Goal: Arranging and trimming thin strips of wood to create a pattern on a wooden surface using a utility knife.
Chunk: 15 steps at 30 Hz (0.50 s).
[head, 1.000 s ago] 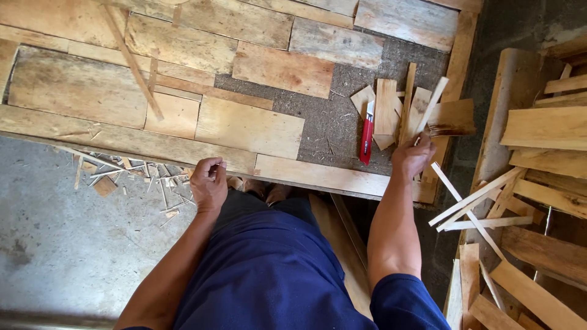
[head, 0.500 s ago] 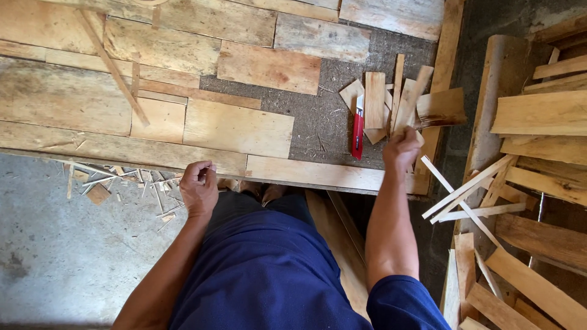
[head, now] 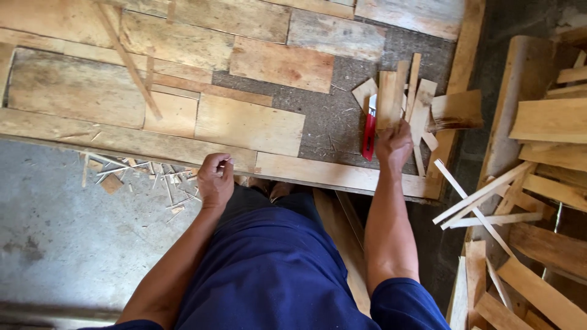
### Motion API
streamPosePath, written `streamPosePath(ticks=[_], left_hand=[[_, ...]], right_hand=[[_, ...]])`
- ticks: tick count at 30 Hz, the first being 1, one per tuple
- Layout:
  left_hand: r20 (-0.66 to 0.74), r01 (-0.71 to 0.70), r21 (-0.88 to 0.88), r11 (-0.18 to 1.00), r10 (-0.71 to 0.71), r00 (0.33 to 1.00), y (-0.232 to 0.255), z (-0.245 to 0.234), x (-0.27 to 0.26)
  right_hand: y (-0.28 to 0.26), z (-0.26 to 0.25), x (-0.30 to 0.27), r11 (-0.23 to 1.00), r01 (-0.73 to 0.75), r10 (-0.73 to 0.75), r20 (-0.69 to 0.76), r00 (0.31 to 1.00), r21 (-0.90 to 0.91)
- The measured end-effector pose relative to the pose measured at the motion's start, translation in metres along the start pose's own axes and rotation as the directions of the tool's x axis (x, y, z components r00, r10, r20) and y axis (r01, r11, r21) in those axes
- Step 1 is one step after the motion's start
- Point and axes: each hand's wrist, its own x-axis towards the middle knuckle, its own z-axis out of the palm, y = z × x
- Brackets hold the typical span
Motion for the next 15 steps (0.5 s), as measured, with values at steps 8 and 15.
streamPosePath(ticks=[8, 15], left_hand=[[0.019, 0.008, 0.034, 0.999, -0.009, 1.000, 0.008, -0.004, 0.004], [0.036, -0.015, 0.032, 0.999, 0.014, 0.999, 0.011, -0.001, 0.005]], right_hand=[[0.100, 0.054, 0.012, 0.973, 0.223, -0.227, -0.077, 0.971, -0.057], [0.150, 0.093, 0.011, 0.914, 0.386, -0.407, -0.286, 0.868, -0.128]])
